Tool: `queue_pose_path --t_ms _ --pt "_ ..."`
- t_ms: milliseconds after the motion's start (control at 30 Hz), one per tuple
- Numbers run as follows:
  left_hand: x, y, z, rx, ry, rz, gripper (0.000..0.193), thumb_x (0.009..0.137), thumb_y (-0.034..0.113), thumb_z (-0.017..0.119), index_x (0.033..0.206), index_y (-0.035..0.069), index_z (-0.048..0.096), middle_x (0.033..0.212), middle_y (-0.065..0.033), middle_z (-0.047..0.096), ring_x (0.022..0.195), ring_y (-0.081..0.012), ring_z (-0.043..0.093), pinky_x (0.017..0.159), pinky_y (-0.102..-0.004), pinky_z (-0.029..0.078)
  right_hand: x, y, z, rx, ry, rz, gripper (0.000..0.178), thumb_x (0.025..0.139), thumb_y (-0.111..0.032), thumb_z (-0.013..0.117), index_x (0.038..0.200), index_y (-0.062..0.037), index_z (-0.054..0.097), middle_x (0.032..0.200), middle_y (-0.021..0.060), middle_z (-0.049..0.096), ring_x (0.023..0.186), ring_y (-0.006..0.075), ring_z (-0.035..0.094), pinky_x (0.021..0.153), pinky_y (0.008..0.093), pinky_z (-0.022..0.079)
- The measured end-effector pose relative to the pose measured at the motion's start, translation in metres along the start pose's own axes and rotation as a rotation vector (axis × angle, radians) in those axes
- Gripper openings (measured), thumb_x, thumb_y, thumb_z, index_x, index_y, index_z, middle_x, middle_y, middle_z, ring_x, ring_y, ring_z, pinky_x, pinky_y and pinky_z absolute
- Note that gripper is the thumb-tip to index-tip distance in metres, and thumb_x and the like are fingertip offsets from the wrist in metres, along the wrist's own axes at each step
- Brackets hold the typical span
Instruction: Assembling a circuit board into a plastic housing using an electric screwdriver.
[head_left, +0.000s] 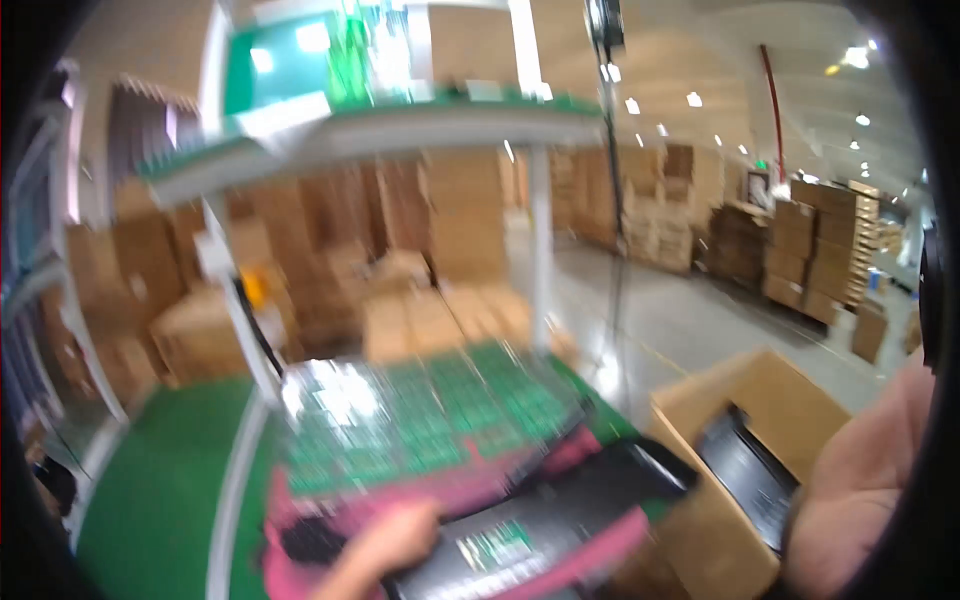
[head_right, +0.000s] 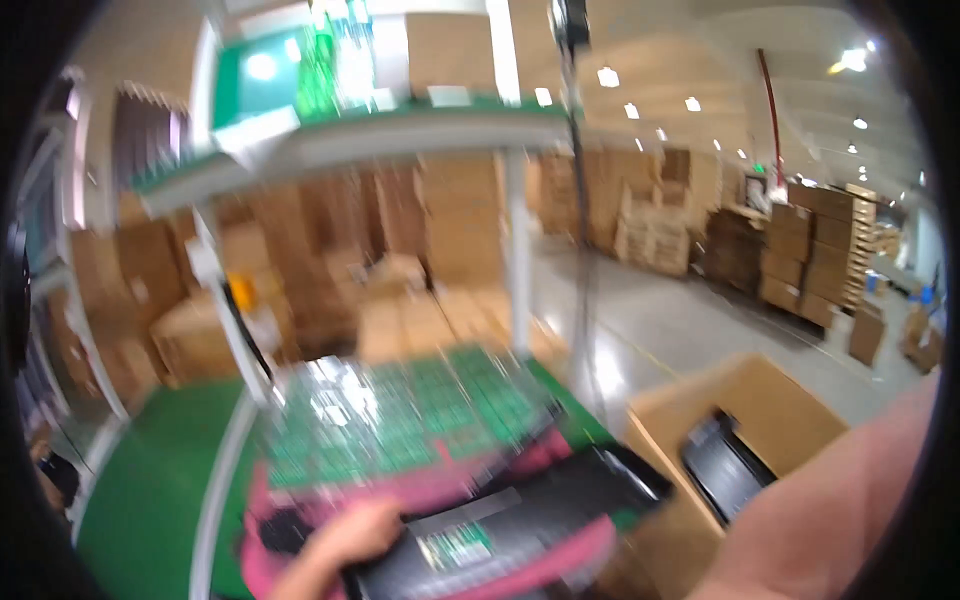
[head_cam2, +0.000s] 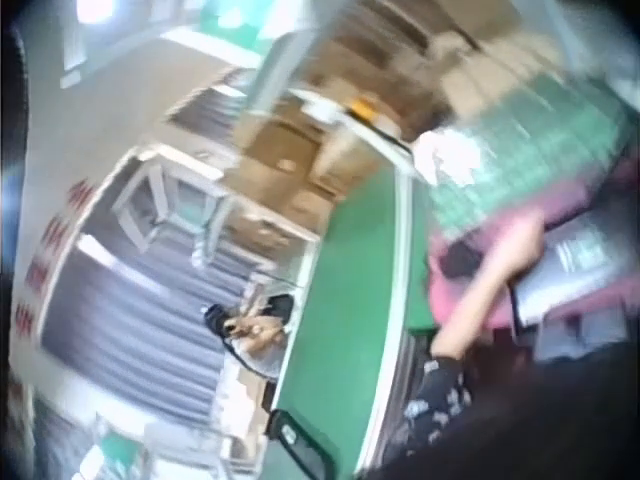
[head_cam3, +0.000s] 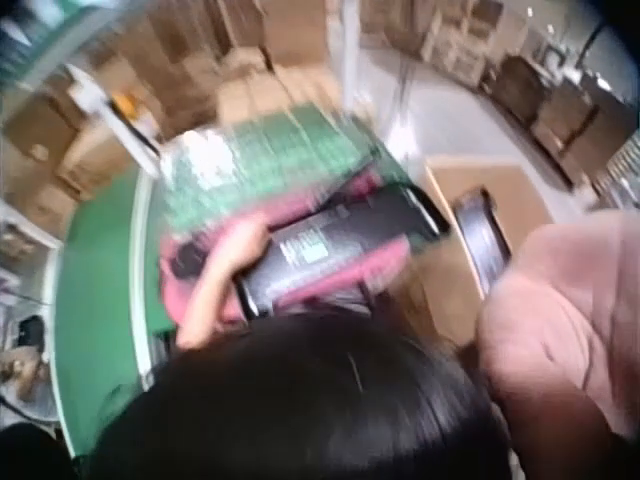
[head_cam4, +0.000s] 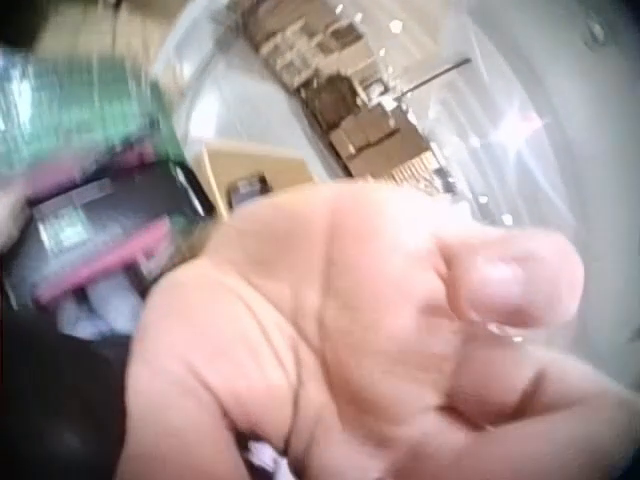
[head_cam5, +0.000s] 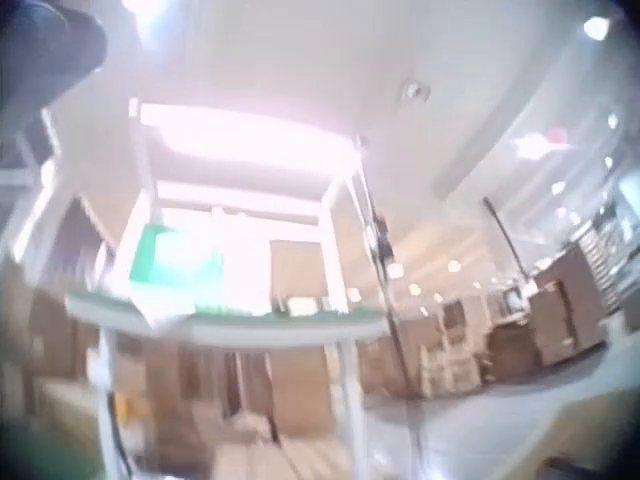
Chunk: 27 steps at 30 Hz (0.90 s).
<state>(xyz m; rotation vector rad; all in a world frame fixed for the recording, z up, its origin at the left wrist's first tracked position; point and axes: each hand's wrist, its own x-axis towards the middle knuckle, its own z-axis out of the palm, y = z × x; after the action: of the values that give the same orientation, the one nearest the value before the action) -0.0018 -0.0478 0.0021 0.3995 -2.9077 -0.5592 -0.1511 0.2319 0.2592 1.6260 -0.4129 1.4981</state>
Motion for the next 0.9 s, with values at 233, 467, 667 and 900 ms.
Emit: queue_pose_path --t_ms 233,467,667,900 --pt "0.032 -0.045 0.009 -0.13 0.083 0.189 0.025 0.089 0.011 0.057 0.111 -0.001 0.056 0.103 -0.0239 0.064 0.1 -0.0422 0.061 0.085 -0.0485 0.05 -0.036 -0.024 0.03 0.041 -0.035 0.216 0.025 0.084 0.002 0.061 0.099 -0.0057 0.043 0.095 0.0073 0.044 0.071 0.0186 0.046 0.061 0.0365 0.039" --pt "0.011 -0.025 0.012 -0.081 0.027 0.146 0.024 0.09 0.014 0.058 0.107 -0.002 0.058 0.102 -0.024 0.064 0.099 -0.0422 0.061 0.086 -0.0474 0.05 0.008 -0.075 0.06 -0.067 -0.062 0.093 0.029 0.08 -0.003 0.071 0.094 -0.0082 0.046 0.084 0.0056 0.044 0.064 0.0214 0.048 0.051 0.0357 0.037" --pt "-0.004 -0.029 0.017 -0.061 0.017 0.099 0.021 0.092 0.014 0.055 0.106 -0.001 0.053 0.104 -0.0233 0.062 0.101 -0.0406 0.06 0.086 -0.0491 0.05 0.048 -0.023 0.097 -0.154 -0.878 0.17 0.02 0.073 -0.014 0.069 0.084 -0.0055 0.056 0.082 0.0086 0.063 0.07 0.0204 0.061 0.064 0.032 0.051" --pt "0.008 -0.005 -0.007 -0.022 0.007 0.045 0.023 0.092 0.022 0.059 0.099 0.0 0.058 0.093 -0.0217 0.066 0.09 -0.042 0.064 0.077 -0.0523 0.052 0.024 -0.012 0.089 -0.499 -0.691 0.01 0.006 0.072 -0.021 0.061 0.076 -0.0171 0.06 0.08 -0.005 0.062 0.071 0.0087 0.059 0.062 0.0272 0.051"
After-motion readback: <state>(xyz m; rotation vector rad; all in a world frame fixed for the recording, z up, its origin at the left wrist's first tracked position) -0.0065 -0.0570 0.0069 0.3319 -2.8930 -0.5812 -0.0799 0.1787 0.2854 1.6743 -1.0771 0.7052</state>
